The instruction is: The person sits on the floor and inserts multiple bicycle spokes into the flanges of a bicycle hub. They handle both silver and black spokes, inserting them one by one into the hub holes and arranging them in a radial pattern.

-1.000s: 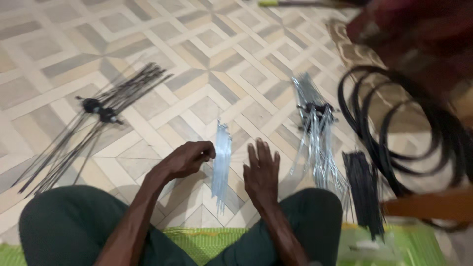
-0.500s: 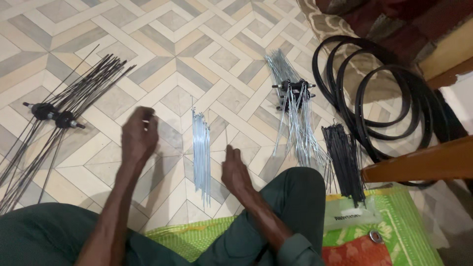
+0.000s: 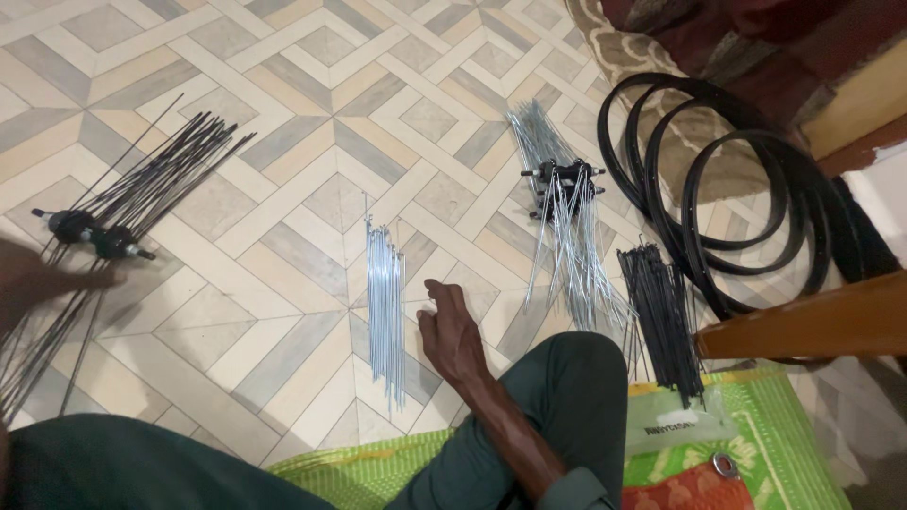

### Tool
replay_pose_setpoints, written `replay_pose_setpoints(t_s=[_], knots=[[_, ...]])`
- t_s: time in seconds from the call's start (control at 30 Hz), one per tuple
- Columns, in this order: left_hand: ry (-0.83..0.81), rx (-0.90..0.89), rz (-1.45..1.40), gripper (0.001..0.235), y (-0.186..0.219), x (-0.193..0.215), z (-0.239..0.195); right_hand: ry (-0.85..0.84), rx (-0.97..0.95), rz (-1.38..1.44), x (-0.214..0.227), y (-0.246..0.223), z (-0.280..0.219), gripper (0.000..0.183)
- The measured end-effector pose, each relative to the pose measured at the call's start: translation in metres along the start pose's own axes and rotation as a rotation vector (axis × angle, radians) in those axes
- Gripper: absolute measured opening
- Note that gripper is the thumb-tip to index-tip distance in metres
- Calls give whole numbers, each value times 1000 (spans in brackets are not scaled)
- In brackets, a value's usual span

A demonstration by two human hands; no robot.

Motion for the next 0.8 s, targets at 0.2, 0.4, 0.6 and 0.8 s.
replay_pose_setpoints(t_s=[0.2,0.4,0.6,0.8], knots=[[-40,-11,-69,131,-44,-66,8,10,72,68,-8,3,1,39],[52,60,-217,122,-51,-77,-13,-118,-53,24,-22,6,5,35],[-171,-27,-304,78,-26,-66,-27,-198,-159,-23,-31,8,5,34],[112,-37,-368,65,-8,-66,-16,-202,-87,-48,-30,11,5,31]])
Point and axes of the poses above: each hand's wrist, its own z-axis towards the middle knuckle, its own x-axis out of the back of the hand, y = z × x, the point moved 9 cm from there along z, towards the middle knuckle, and after that the axes turned 7 degrees about y, right-handed, at the moved point
